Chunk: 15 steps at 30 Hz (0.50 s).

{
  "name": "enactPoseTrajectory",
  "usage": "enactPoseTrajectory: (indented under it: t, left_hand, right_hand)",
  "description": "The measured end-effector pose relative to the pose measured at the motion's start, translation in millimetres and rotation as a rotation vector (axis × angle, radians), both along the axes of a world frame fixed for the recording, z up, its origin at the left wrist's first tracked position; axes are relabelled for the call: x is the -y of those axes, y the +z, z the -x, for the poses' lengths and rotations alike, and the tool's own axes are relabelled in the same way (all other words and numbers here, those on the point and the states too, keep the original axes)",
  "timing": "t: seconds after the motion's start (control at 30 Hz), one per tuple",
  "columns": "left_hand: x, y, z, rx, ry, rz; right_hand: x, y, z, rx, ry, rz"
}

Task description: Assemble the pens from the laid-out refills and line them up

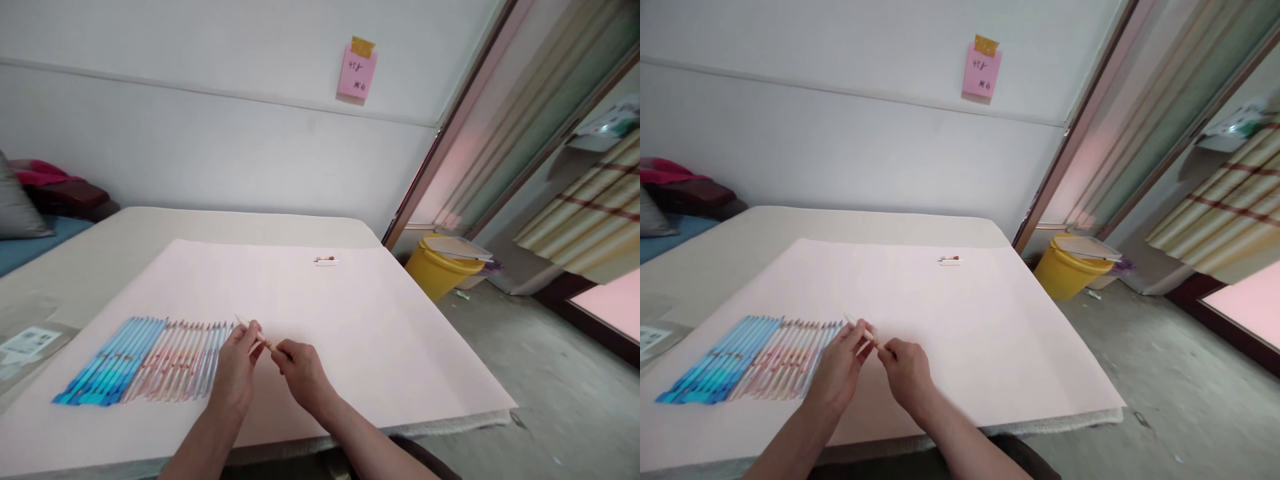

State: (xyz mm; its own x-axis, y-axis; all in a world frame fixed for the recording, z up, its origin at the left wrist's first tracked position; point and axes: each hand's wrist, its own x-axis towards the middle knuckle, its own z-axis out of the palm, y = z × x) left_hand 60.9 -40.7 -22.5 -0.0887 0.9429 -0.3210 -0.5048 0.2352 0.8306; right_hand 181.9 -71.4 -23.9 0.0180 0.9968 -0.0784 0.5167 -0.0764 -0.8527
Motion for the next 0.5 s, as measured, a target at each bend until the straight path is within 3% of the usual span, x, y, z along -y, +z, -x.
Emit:
enactPoseTrajectory:
  t: [0.1, 0.27, 0.5]
  left_hand:
    - [-2.3, -1.2, 3.1, -0.075, 0.010, -0.008]
    - [-4.9, 1.2, 4.7, -0.025, -0.009, -0.048]
    - [-5.3, 0.7, 4.9, -0.030, -0.011, -0.034]
  right_hand:
    - [1.1, 0.0, 1.4, -0.080, 0.020, 0.012]
    - [-1.4, -5.4, -1.4, -0.369, 0.019, 0.220]
    - [-1.9, -6.0, -1.4, -0.166, 0.044, 0.046]
